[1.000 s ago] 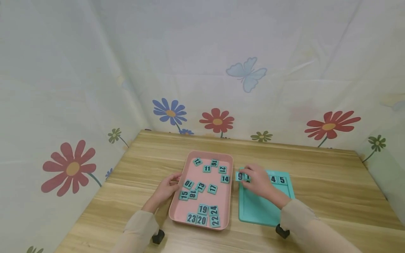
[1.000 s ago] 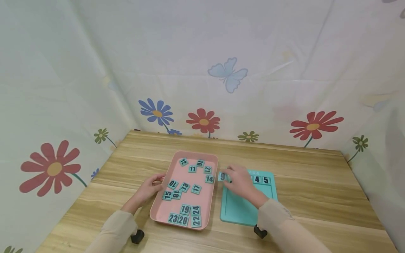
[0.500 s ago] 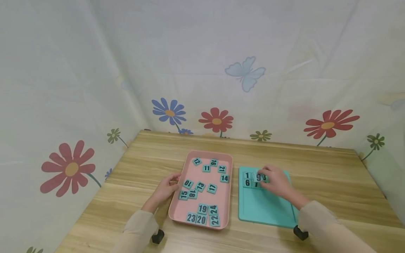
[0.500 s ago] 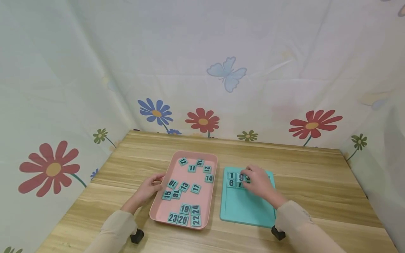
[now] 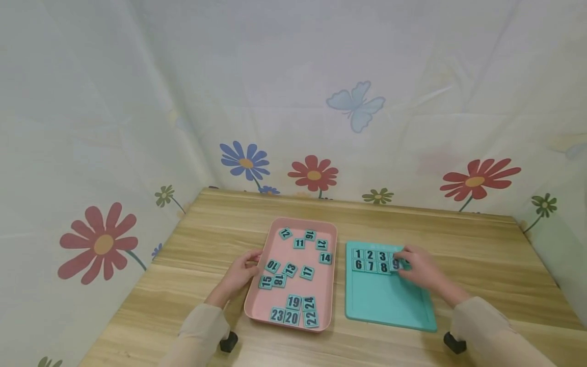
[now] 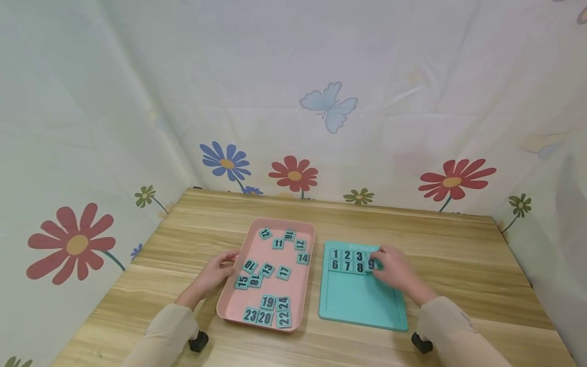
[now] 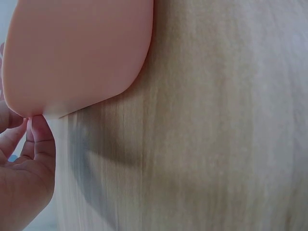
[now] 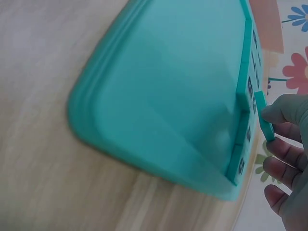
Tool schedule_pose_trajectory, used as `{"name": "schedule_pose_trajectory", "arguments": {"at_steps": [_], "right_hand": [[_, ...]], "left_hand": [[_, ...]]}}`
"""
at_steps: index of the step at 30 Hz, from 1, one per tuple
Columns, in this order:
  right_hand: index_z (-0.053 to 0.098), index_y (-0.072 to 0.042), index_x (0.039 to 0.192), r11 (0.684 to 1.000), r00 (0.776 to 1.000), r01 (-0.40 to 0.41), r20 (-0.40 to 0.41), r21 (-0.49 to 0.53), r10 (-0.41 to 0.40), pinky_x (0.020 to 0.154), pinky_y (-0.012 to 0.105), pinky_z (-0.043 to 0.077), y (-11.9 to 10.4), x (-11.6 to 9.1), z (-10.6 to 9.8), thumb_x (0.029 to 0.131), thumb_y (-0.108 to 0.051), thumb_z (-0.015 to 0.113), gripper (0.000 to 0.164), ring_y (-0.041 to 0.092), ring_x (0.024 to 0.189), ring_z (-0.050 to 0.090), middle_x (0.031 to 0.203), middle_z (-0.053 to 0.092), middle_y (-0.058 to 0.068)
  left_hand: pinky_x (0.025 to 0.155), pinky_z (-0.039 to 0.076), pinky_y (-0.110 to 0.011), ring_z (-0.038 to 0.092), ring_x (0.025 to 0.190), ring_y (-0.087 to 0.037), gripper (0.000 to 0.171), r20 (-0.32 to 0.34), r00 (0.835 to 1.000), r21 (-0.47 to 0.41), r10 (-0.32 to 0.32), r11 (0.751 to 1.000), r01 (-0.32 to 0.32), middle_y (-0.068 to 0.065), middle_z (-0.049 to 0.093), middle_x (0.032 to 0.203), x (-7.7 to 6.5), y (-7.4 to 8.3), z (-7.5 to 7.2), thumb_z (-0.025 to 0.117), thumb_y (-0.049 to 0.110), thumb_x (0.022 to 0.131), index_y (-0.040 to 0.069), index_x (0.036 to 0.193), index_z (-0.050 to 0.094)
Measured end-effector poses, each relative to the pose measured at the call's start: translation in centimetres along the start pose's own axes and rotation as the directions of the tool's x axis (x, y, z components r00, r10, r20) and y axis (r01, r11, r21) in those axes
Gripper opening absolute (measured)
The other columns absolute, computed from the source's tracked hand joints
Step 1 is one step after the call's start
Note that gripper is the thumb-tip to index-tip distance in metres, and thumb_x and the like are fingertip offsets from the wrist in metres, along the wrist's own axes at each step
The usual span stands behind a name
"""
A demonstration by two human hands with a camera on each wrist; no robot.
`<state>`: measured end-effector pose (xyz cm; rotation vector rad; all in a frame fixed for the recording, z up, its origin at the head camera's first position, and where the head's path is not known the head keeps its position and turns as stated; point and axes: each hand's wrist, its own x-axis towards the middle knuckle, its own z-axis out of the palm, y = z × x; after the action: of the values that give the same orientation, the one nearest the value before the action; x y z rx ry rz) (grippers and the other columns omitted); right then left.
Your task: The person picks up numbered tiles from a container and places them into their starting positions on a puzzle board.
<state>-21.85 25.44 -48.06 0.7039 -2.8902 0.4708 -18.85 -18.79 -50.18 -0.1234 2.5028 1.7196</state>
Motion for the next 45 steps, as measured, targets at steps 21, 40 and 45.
{"name": "schedule_pose_trajectory", "arguments": {"at_steps": [21,40,45], "right_hand": [[0.066,-0.005,0.098,0.998,0.998,-0.067,0.014,0.001,0.067,0.065,0.033,0.046,1.0,-1.0,1.9,0.07,-0.016,0.069,0.03,0.016,0.079,0.051,0.089,0.056,0.005],[0.066,-0.008,0.099,0.996,0.986,0.092,-0.142,0.019,-0.089,0.07,0.037,0.045,-3.1,0.9,1.4,0.071,-0.018,0.07,0.03,0.021,0.086,0.051,0.094,0.057,0.005],[0.066,-0.008,0.097,0.987,0.976,0.148,-0.169,0.059,-0.137,0.07,0.037,0.046,-5.1,1.8,1.4,0.07,-0.016,0.071,0.029,0.021,0.087,0.051,0.092,0.057,0.004]], "left_hand": [[0.084,0.049,-0.037,0.055,0.101,-0.028,0.045,0.019,1.0,0.0,-0.011,1.0,0.011,-0.017,0.051,0.112,-0.3,0.4,-0.1,0.05,-0.003,0.082,0.003,0.127,0.045],[0.085,0.048,-0.038,0.054,0.101,-0.028,0.045,0.01,1.0,0.042,-0.012,0.999,0.011,-0.015,0.05,0.111,-0.2,0.2,-0.2,0.051,-0.001,0.083,0.003,0.127,0.045],[0.086,0.047,-0.039,0.054,0.102,-0.028,0.046,0.016,1.0,0.036,-0.015,0.999,0.015,-0.015,0.049,0.111,-0.1,0.3,-0.2,0.051,-0.001,0.083,0.002,0.128,0.044]]}}
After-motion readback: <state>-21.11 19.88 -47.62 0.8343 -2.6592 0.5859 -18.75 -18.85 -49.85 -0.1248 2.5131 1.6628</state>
